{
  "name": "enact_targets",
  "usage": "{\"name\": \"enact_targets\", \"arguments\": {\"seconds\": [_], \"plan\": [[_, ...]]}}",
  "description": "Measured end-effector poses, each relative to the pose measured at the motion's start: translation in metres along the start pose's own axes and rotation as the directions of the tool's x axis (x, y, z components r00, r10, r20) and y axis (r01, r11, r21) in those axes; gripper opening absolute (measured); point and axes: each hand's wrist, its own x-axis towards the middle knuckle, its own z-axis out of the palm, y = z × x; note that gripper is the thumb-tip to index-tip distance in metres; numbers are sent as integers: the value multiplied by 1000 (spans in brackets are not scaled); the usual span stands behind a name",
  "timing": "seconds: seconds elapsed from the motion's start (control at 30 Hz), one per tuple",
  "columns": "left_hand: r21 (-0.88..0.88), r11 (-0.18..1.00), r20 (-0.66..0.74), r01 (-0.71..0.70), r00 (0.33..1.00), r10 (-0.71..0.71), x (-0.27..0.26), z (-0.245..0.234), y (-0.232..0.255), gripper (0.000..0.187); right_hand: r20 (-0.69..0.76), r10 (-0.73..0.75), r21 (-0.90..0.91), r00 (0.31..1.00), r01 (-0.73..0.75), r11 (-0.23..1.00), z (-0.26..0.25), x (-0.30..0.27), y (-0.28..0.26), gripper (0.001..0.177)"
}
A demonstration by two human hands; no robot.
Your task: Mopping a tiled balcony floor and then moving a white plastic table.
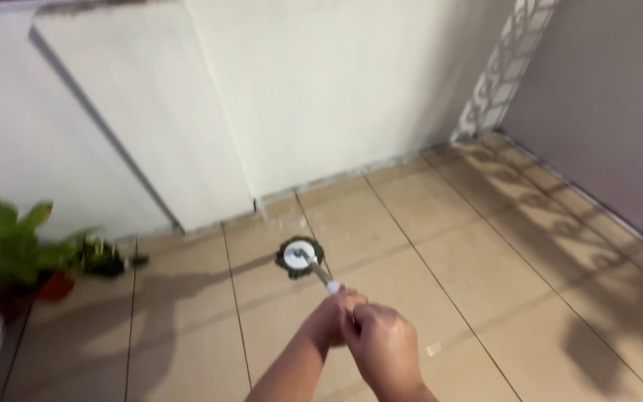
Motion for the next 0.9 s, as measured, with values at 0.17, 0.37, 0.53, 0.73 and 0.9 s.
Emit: {"name": "enact_targets", "arguments": {"seconds": [0.17,0.37,0.53,0.73,0.9], "plan": [[-74,997,35,-9,999,11,28,-55,-122,12,54,120,-58,991,-117,991,92,87,-19,32],[-88,995,58,-40,997,45,55,-102,-240,11,19,120,-57,993,-119,991,174,181,-39,36],[24,996,95,-82,992,79,68,-104,-320,7,32,137,-73,990,-134,988,229,225,-36,38],[-18,997,3,-77,997,77,69,-101,-362,8,25,151,-75,988,-148,986,260,244,-33,31],[-55,996,48,76,996,-73,88,-121,-297,17,-8,295,-104,955,-294,950,229,241,-24,28]]}}
